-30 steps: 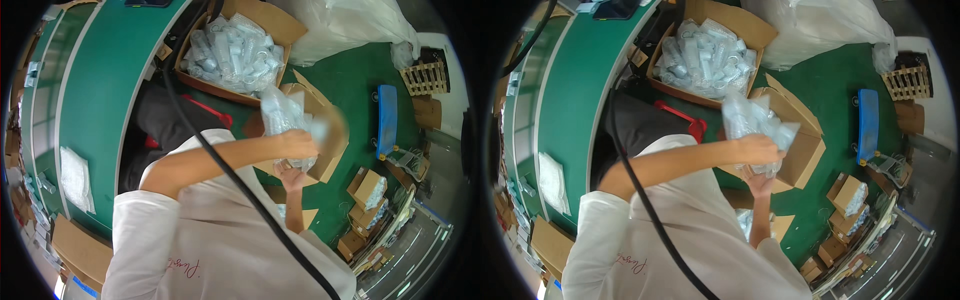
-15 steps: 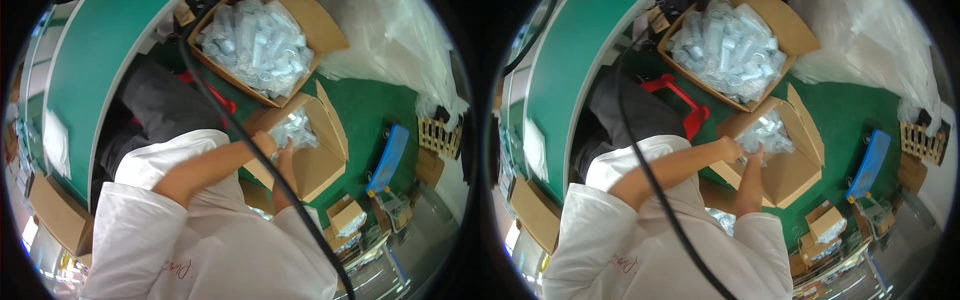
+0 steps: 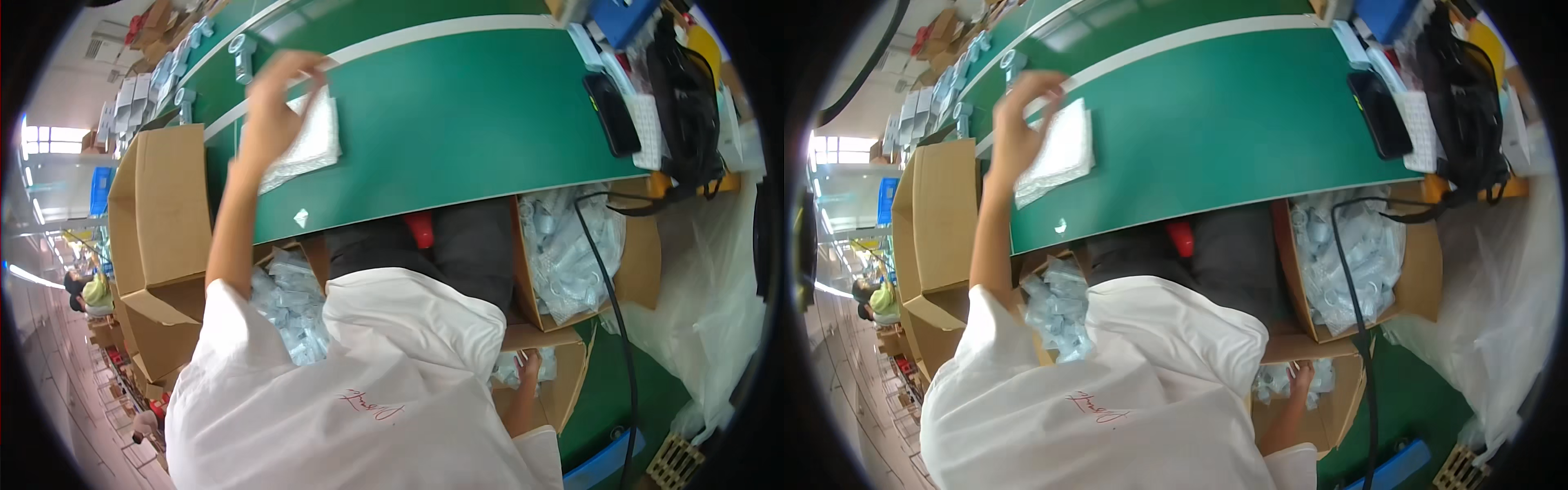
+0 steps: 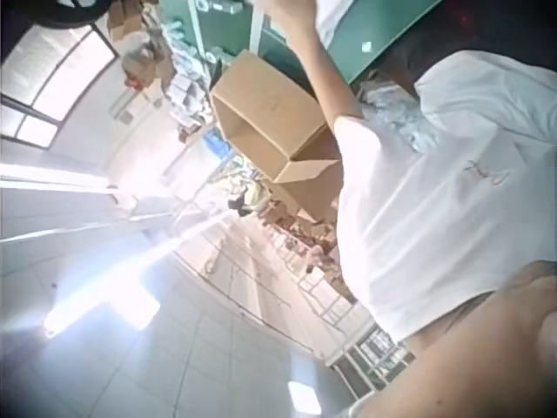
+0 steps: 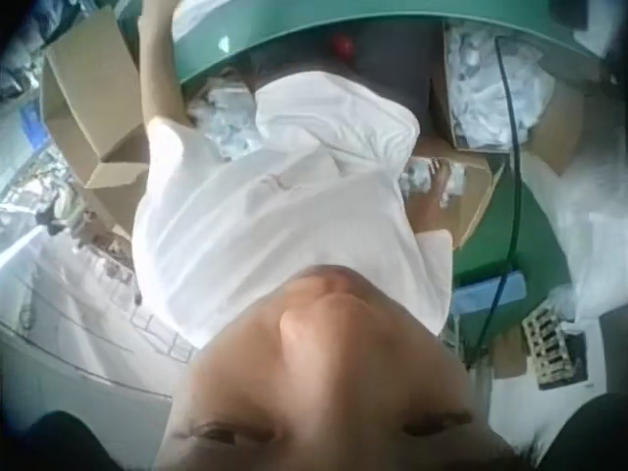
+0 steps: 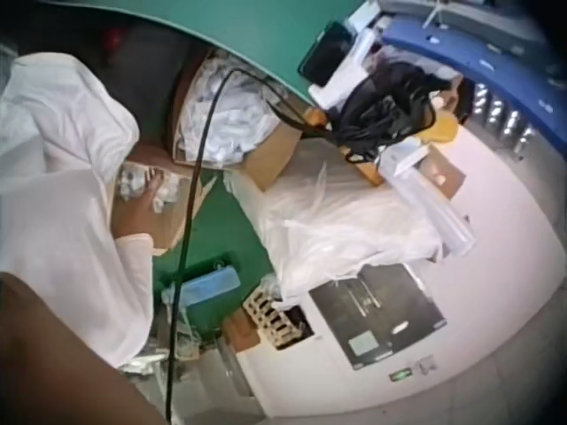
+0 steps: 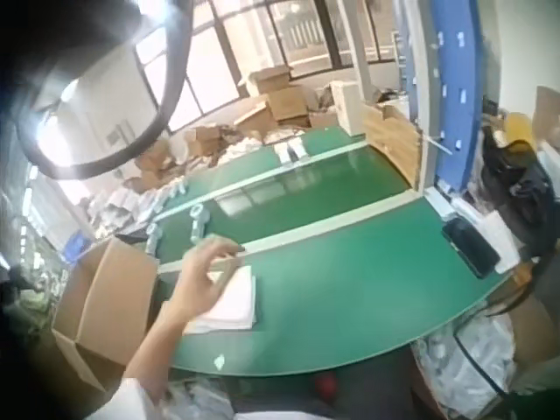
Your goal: Packaging hand-held electric fans into protective plastic bags and organizing them on an assembly line.
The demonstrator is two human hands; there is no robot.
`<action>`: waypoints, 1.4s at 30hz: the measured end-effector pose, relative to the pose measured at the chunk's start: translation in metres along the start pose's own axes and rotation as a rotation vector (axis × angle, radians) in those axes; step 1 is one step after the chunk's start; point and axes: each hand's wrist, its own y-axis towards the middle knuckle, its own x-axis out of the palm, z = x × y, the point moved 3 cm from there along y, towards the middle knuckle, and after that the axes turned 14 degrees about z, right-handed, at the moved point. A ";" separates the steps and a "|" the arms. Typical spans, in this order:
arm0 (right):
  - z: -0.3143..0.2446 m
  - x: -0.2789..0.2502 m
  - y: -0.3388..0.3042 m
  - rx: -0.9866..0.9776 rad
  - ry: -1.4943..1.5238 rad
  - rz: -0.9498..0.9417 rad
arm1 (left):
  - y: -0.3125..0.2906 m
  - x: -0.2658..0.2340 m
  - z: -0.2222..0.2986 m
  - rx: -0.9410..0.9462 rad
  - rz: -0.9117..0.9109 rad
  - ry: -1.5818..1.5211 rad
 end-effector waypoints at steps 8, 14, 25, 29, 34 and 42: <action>-0.122 0.094 -0.095 -0.602 -0.566 -0.340 | -0.018 -0.024 -0.378 -0.747 0.485 0.778; -0.226 0.196 -0.278 -0.988 -0.880 -0.510 | -0.024 -0.007 -0.364 -1.070 0.392 -0.103; -0.245 0.463 -0.527 -0.802 0.225 -1.228 | -0.049 0.002 -0.021 -0.837 0.503 -0.657; -0.259 0.465 -0.489 -0.153 0.320 -1.750 | -0.065 -0.014 -0.010 -0.557 0.467 -0.364; -0.285 0.450 -0.464 0.137 0.176 -1.922 | -0.094 0.007 -0.036 -0.477 0.079 0.152; -0.293 0.430 -0.463 0.018 -0.180 -1.899 | -0.099 0.011 -0.057 -0.586 -0.093 0.229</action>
